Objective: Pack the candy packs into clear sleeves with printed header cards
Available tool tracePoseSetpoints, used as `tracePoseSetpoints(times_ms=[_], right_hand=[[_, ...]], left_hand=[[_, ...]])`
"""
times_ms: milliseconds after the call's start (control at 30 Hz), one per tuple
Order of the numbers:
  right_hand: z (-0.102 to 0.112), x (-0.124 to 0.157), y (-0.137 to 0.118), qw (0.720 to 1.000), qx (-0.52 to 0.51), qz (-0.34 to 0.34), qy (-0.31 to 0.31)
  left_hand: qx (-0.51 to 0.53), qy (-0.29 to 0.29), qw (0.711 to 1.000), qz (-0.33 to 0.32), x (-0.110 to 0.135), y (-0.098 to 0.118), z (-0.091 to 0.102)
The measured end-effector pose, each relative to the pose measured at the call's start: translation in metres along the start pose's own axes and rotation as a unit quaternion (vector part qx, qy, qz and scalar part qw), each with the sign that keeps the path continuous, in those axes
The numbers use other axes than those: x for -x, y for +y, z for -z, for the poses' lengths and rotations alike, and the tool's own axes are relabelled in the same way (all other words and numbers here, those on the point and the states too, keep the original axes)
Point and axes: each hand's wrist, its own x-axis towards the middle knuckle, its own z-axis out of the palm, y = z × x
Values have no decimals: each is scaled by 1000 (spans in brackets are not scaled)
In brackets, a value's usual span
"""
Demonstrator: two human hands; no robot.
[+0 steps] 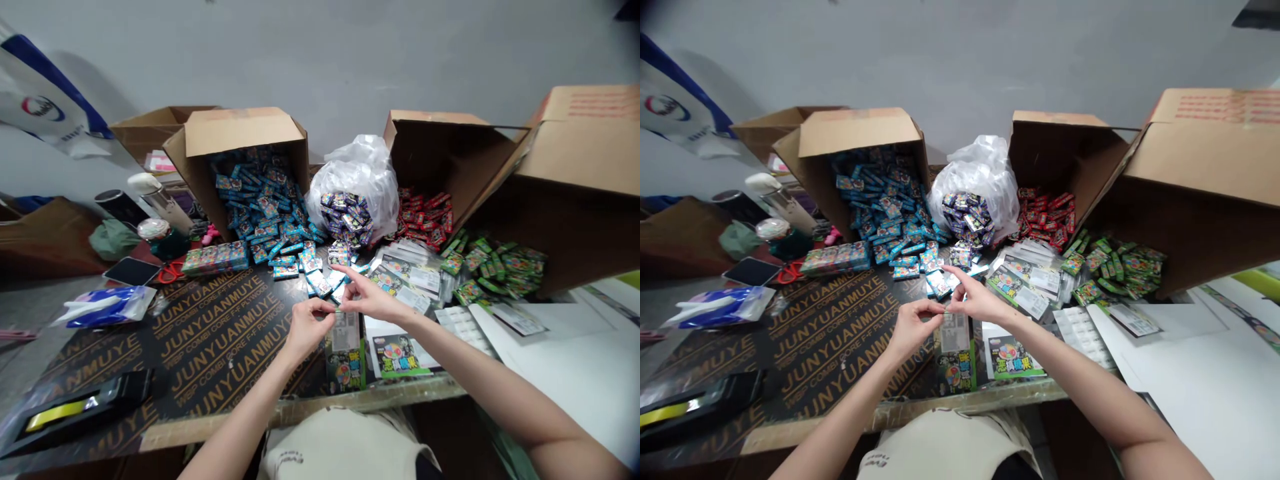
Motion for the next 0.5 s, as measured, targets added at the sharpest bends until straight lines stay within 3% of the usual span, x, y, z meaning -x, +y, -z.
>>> tracePoseSetpoints(times_ms=[200, 300, 400, 500], right_hand=[[-4, 2, -7, 993, 111, 25, 16], [-8, 5, -9, 986, 150, 42, 59], [-11, 4, 1, 995, 38, -16, 94], [-11, 0, 17, 978, -142, -137, 65]], left_hand=[[-89, 48, 994, -32, 0, 4, -9], [-99, 46, 993, -34, 1, 7, -11], [-90, 28, 995, -14, 1, 11, -9], [-87, -48, 995, -8, -4, 14, -3]])
